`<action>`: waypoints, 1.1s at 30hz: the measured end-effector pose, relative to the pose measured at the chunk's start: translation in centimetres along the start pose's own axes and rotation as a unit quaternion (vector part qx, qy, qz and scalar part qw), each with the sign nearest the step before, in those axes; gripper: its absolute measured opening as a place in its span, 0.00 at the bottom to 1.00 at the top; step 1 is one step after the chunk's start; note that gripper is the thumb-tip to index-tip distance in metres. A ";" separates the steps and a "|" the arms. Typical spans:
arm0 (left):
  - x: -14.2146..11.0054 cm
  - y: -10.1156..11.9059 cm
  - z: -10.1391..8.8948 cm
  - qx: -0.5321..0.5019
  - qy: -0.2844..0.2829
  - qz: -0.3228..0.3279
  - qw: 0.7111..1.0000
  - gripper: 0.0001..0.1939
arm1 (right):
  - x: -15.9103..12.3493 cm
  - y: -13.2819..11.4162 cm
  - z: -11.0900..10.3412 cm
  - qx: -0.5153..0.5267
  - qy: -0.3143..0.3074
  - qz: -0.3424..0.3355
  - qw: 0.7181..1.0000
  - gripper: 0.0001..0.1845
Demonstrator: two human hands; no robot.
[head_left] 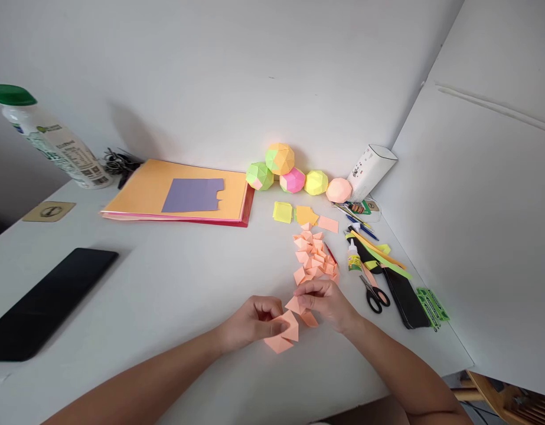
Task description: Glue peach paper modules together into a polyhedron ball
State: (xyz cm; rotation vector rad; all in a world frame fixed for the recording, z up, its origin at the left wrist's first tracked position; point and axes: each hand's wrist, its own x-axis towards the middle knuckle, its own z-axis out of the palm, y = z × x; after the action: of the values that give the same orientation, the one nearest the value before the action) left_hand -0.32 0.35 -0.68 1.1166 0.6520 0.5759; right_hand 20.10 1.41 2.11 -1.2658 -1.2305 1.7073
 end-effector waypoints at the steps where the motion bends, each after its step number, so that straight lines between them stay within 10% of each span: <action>1: 0.0 0.0 0.0 -0.005 -0.001 -0.002 1.000 0.19 | 0.0 0.0 0.0 0.004 0.002 0.001 1.000 0.09; 33: 0.1 -0.1 -0.1 -0.045 0.001 -0.006 0.999 0.18 | -0.3 -0.4 0.9 -0.025 -0.002 -0.036 0.999 0.05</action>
State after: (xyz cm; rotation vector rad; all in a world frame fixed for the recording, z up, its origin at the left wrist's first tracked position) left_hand -0.27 0.42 -0.85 1.0279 0.6283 0.5899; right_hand 19.31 0.97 2.70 -1.2332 -1.3134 1.6364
